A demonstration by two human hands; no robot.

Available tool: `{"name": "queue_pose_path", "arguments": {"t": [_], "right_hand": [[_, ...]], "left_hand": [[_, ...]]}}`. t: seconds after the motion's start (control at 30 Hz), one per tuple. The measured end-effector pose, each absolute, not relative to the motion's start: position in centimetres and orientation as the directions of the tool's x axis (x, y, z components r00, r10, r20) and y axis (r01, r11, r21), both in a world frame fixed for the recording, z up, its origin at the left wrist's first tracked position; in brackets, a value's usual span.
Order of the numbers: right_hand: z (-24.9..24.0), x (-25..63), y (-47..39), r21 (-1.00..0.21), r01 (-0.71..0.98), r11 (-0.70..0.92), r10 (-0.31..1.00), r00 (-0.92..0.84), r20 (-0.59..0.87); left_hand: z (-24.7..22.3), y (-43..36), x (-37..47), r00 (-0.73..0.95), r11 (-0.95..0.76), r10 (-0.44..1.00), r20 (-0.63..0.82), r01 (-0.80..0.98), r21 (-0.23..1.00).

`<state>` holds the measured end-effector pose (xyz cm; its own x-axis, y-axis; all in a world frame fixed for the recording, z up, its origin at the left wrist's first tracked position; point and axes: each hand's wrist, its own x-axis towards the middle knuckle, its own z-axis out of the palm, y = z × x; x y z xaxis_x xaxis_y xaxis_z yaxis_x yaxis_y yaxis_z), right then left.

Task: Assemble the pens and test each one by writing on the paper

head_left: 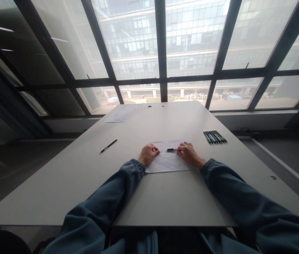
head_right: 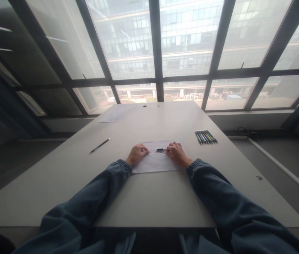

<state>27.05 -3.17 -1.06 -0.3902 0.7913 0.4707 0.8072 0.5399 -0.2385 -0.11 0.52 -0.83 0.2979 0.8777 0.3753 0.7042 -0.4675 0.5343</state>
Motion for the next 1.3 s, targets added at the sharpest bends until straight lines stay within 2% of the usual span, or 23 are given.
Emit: {"name": "queue_pose_path", "arguments": {"t": [0.13,0.33,0.5,0.63,1.0,1.3], "right_hand": [[-0.9,27.0,-3.3,-0.268,0.797,0.541,0.782,-0.360,0.508],[-0.8,27.0,-3.2,-0.371,0.732,0.571,0.769,-0.319,0.555],[-0.9,26.9,-3.1,-0.382,0.692,0.613,0.742,-0.336,0.580],[-1.0,26.8,-3.1,-0.390,0.664,0.639,0.729,-0.359,0.583],[-0.7,26.7,-3.4,-0.392,0.639,0.662,0.716,-0.383,0.584],[-1.1,26.7,-3.2,-0.372,0.626,0.685,0.685,-0.382,0.620]], "left_hand": [[-0.7,0.5,0.0,0.244,-0.446,0.884,0.398,0.694,0.565],[-0.3,0.1,0.3,0.221,-0.551,0.817,0.532,0.570,0.610],[0.0,-0.5,0.8,0.327,-0.674,0.730,0.601,0.493,0.551],[0.2,-0.7,1.0,0.404,-0.726,0.686,0.605,0.431,0.536],[0.6,-1.3,1.2,0.431,-0.716,0.698,0.572,0.390,0.579],[0.3,-1.1,1.2,0.435,-0.769,0.638,0.635,0.379,0.514]]}}
